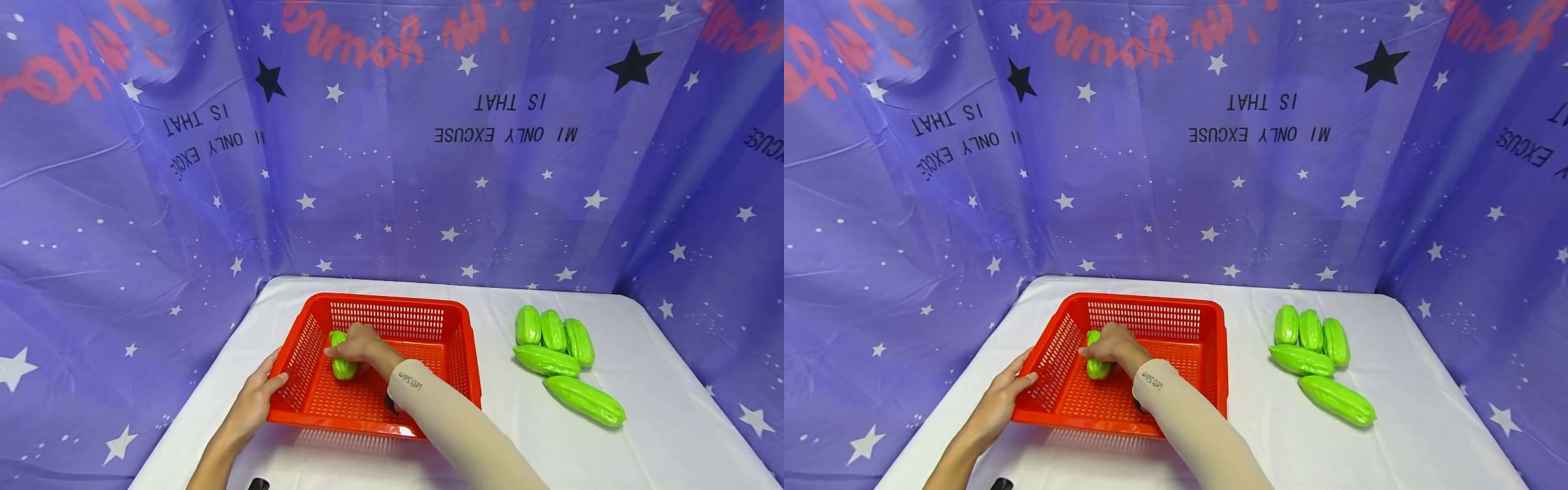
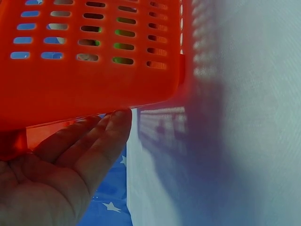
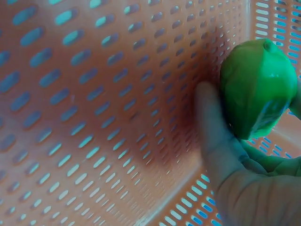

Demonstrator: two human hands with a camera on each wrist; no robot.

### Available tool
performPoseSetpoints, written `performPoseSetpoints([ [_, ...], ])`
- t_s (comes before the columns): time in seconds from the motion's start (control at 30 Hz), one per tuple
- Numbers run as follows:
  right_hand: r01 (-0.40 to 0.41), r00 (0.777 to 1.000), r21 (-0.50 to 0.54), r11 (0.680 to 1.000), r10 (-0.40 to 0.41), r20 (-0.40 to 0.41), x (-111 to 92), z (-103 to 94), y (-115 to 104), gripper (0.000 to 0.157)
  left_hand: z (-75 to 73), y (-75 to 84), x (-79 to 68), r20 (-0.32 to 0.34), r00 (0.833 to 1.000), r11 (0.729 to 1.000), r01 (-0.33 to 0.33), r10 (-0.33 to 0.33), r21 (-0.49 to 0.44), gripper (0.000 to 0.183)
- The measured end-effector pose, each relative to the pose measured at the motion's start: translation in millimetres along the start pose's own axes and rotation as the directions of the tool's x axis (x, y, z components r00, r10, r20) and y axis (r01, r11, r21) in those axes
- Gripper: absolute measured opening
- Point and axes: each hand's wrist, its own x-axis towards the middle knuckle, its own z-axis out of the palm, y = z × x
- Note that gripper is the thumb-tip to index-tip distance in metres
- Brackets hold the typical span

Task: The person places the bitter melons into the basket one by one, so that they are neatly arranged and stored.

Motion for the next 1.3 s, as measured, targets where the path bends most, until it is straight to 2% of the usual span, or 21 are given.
performPoseSetpoints([
  [0.33, -0.017, 0.999, 0.149, 0.989, 0.012, 0.034, 1, 6.4, -5, 0.041, 2.0, -0.7, -1.0, 0.0, 1.0, 0.999, 0.003, -0.003, -0.041, 0.058],
  [0.6, -0.037, 0.995, 0.292, 0.956, 0.008, 0.1, -3, 8.4, -9, 0.031, 3.4, 1.9, -0.9, -0.009, 1.0, 0.999, 0.012, -0.012, -0.052, 0.058],
  [0.97, -0.045, 0.995, 0.286, 0.957, 0.017, 0.098, -3, 11.5, -12, 0.03, 2.0, 0.4, -1.8, -0.016, 1.0, 0.999, 0.005, -0.005, -0.035, 0.058],
  [1.3, -0.047, 0.994, 0.312, 0.949, 0.014, 0.108, -6, 8.7, -13, 0.029, 3.2, -0.3, -1.6, -0.02, 1.0, 0.998, 0.005, -0.006, -0.06, 0.058],
])
